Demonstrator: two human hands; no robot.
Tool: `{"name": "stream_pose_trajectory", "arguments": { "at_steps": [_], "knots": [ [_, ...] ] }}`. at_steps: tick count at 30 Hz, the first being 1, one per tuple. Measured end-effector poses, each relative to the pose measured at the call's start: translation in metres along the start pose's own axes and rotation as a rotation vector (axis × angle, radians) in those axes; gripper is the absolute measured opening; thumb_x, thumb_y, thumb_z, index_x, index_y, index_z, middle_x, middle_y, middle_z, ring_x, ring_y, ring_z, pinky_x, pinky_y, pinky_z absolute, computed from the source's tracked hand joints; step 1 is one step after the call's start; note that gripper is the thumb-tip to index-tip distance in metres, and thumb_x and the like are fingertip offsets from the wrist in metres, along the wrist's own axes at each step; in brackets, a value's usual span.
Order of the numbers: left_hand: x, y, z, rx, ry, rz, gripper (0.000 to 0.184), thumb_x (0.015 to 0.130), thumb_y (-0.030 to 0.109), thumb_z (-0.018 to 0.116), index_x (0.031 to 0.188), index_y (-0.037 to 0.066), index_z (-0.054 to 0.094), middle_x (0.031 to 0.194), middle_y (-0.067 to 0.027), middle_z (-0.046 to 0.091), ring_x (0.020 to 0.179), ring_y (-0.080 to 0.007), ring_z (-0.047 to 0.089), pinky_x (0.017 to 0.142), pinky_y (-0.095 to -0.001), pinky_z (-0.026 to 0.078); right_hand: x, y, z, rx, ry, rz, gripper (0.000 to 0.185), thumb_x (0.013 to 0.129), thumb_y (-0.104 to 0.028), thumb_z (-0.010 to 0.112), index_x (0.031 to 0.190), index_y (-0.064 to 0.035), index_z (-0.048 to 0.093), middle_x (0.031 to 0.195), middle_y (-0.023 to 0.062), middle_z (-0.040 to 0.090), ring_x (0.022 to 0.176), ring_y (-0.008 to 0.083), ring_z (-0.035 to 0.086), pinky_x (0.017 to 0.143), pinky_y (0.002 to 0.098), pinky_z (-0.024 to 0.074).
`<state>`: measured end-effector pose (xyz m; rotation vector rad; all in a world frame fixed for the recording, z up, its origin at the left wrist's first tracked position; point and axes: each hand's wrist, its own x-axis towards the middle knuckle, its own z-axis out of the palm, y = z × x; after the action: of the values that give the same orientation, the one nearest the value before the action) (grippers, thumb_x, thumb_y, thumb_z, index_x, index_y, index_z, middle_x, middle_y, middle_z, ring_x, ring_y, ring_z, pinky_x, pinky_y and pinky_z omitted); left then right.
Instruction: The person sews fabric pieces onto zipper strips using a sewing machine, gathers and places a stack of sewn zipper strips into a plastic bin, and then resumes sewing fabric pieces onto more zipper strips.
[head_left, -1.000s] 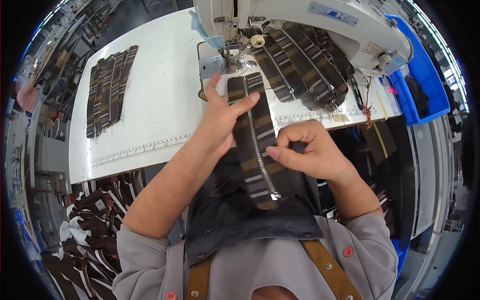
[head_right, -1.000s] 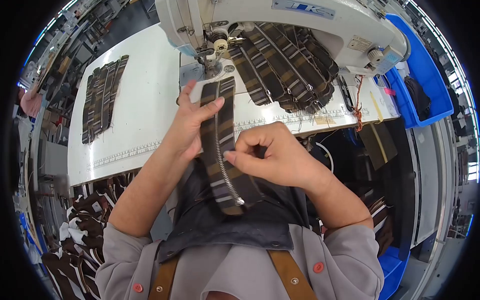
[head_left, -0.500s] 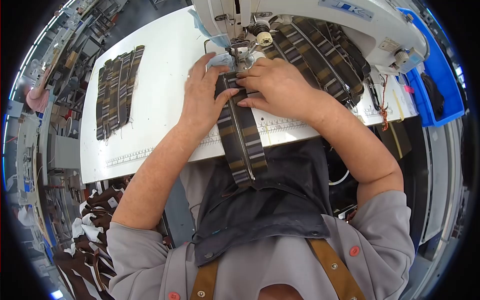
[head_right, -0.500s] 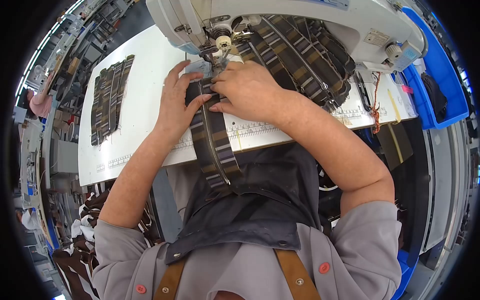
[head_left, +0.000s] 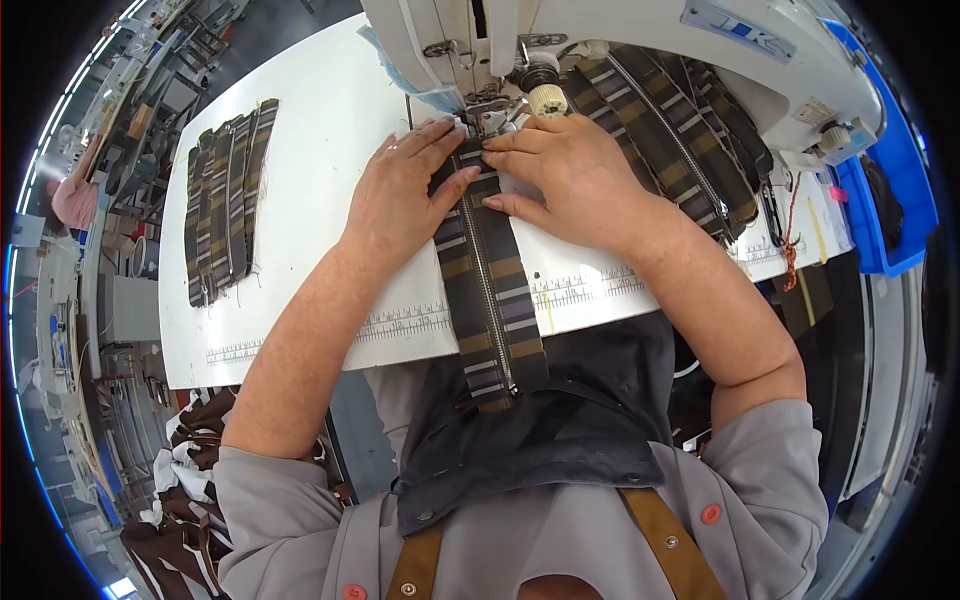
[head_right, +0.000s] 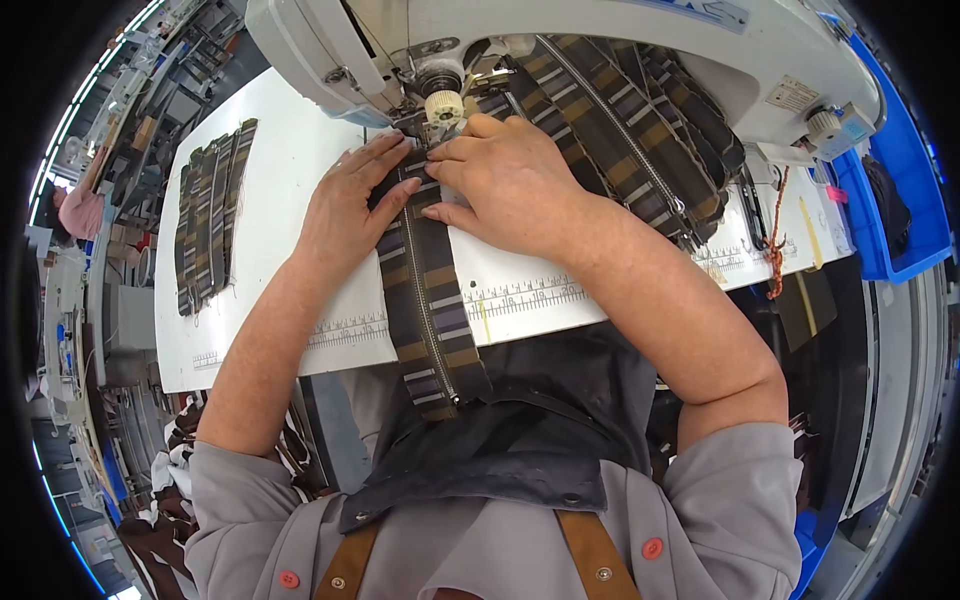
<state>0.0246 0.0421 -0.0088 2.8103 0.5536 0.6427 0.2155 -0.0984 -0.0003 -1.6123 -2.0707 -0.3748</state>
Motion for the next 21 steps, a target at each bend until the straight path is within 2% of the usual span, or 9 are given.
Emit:
{"name": "stream_pose_trajectory", "arguments": {
  "at_steps": [3, 10, 12, 16, 19, 21],
  "knots": [
    [-0.0003, -0.0010, 0.0012, 0.012, 0.018, -0.015, 0.049, 0.100, 0.038, 0.070, 0.134, 0.003, 0.069, 0.143, -0.0147, 0.065, 0.136, -0.0313, 0.058, 0.118, -0.0501, 0.041, 0.0001, 0.0007, 0.0021, 0.010, -0.014, 0.006, 0.040, 0.087, -0.039, 0.079, 0.111, -0.0071, 0.079, 0.112, 0.0027, 0.076, 0.107, 0.0225, 0.065, 0.090, 0.0389, 0.0537],
    [-0.0028, -0.0043, 0.0025, -0.044, 0.044, -0.027, 0.049, 0.098, 0.037, 0.072, 0.133, 0.002, 0.069, 0.142, -0.0150, 0.066, 0.138, -0.0313, 0.057, 0.118, -0.0495, 0.041, 0.0018, 0.0001, 0.0060, 0.033, 0.007, 0.004, 0.038, 0.085, -0.038, 0.081, 0.109, -0.0075, 0.080, 0.113, 0.0026, 0.077, 0.106, 0.0222, 0.066, 0.089, 0.0390, 0.0539],
    [0.0007, -0.0028, 0.0019, -0.034, 0.038, -0.018, 0.049, 0.097, 0.032, 0.073, 0.135, 0.001, 0.068, 0.142, -0.0184, 0.065, 0.137, -0.0356, 0.058, 0.119, -0.0480, 0.041, 0.0024, -0.0008, 0.0057, 0.027, 0.012, 0.011, 0.037, 0.085, -0.037, 0.081, 0.107, -0.0074, 0.080, 0.113, 0.0024, 0.077, 0.106, 0.0221, 0.066, 0.088, 0.0391, 0.0539],
    [0.0053, -0.0044, 0.0031, -0.022, 0.024, -0.021, 0.050, 0.097, 0.032, 0.074, 0.135, 0.001, 0.068, 0.142, -0.0189, 0.065, 0.137, -0.0358, 0.058, 0.119, -0.0477, 0.041, 0.0032, -0.0008, 0.0050, 0.028, 0.009, 0.037, 0.035, 0.084, -0.036, 0.082, 0.104, -0.0074, 0.080, 0.111, 0.0021, 0.076, 0.106, 0.0219, 0.067, 0.088, 0.0392, 0.0539],
    [0.0042, -0.0061, 0.0041, -0.022, 0.022, -0.006, 0.050, 0.096, 0.033, 0.074, 0.135, 0.001, 0.069, 0.141, -0.0187, 0.066, 0.137, -0.0358, 0.058, 0.118, -0.0479, 0.041, 0.0025, -0.0015, 0.0043, 0.035, 0.005, 0.036, 0.035, 0.085, -0.036, 0.082, 0.104, -0.0072, 0.080, 0.110, 0.0024, 0.076, 0.106, 0.0220, 0.067, 0.087, 0.0393, 0.0541],
    [0.0040, -0.0063, 0.0064, -0.004, 0.085, 0.023, 0.046, 0.098, 0.036, 0.072, 0.129, 0.002, 0.072, 0.136, -0.0134, 0.070, 0.136, -0.0310, 0.059, 0.117, -0.0503, 0.041, 0.0019, -0.0017, 0.0031, 0.034, 0.007, 0.030, 0.036, 0.085, -0.037, 0.081, 0.105, -0.0070, 0.079, 0.110, 0.0026, 0.076, 0.107, 0.0222, 0.067, 0.087, 0.0393, 0.0542]
  ]
}}
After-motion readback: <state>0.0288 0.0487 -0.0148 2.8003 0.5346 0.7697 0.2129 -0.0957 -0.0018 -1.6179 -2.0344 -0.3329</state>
